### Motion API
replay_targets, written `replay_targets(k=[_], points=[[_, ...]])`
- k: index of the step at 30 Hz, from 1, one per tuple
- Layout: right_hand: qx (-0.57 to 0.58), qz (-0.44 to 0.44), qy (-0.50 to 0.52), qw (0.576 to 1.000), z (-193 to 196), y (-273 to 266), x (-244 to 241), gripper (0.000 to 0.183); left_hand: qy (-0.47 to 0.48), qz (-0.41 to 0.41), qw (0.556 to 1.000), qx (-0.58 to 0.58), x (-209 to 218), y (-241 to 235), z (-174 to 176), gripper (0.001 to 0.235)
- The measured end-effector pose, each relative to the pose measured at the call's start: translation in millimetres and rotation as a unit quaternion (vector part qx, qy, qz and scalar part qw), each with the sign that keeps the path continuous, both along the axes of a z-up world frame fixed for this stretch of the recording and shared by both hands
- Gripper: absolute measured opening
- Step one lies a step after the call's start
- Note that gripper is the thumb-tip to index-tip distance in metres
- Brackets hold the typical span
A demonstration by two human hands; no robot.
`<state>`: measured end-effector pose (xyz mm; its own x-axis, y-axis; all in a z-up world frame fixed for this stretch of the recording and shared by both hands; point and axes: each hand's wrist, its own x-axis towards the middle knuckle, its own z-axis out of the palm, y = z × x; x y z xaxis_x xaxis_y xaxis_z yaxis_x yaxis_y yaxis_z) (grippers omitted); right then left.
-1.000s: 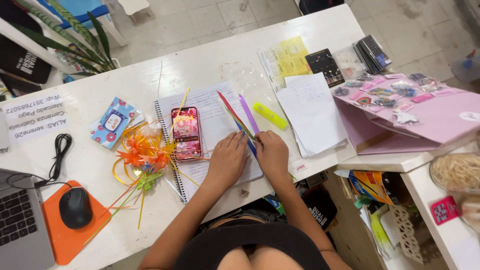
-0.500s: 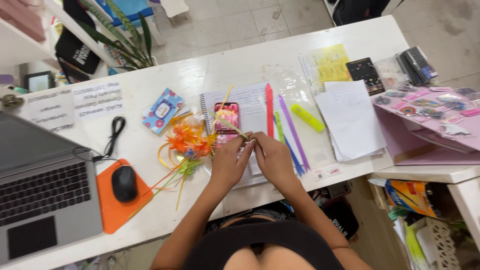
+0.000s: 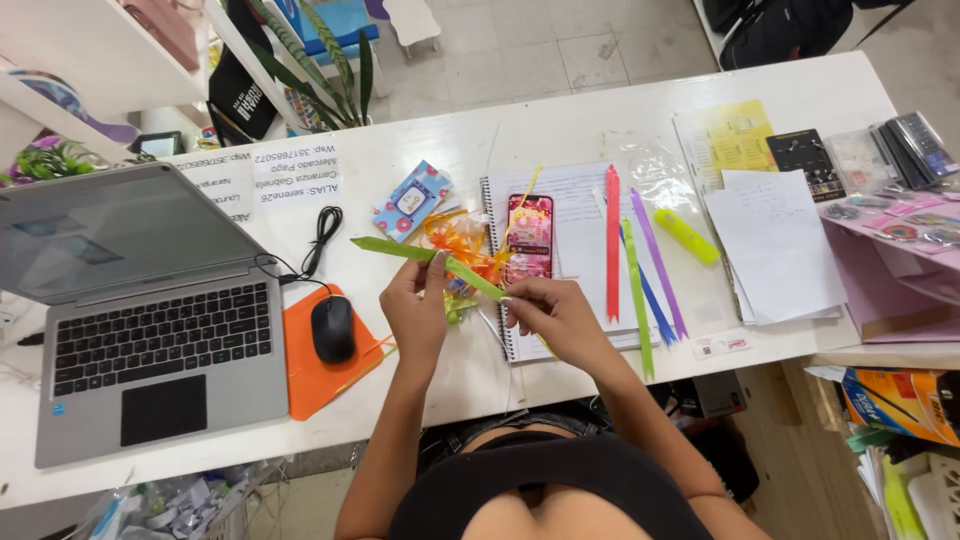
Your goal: Typing on a laptop and then assembling a decorative bow from plastic strips
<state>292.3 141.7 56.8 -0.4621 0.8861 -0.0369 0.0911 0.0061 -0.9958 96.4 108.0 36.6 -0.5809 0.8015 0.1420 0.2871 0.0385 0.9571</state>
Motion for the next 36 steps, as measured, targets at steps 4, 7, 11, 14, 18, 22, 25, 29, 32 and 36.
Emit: replay_targets(k=[4,7,11,14,18,22,25,29,32,36], points=[[-0.037,0.012,0.076,0.996,-12,4,-8,0.018,0.059,-0.016,0.992,-0.108,-15,-8,11,0.041],[-0.053,0.009,0.115,0.992,-8,6,-14,0.021,0.085,-0.081,0.975,-0.191,-4,-22,44,0.068],[-0.03,-0.018,0.113,0.993,-8,7,-23,0.012,0.195,-0.057,0.978,0.058,11,-35,53,0.039],[-0.033,-0.019,0.131,0.991,-8,7,-28,0.012,0.263,-0.139,0.943,0.147,16,-39,62,0.034],[-0.046,-0.009,0.173,0.984,-11,14,-28,0.023,0.245,-0.184,0.939,0.154,13,-38,47,0.022],[-0.053,0.001,0.154,0.987,-7,20,-30,0.022,0.2,-0.173,0.95,0.165,8,-33,47,0.015],[-0.127,0.017,0.159,0.979,10,27,-31,0.017,0.206,-0.138,0.954,0.169,0,-27,56,0.011],[-0.132,0.07,0.198,0.969,22,40,-33,0.018,0.274,-0.12,0.937,0.182,-11,-22,79,0.022],[-0.085,0.083,0.189,0.975,33,49,-41,0.015,0.326,-0.128,0.913,0.208,-8,-22,111,0.029],[-0.048,0.109,0.201,0.972,45,58,-53,0.013,0.366,-0.139,0.893,0.222,-8,-16,140,0.025]])
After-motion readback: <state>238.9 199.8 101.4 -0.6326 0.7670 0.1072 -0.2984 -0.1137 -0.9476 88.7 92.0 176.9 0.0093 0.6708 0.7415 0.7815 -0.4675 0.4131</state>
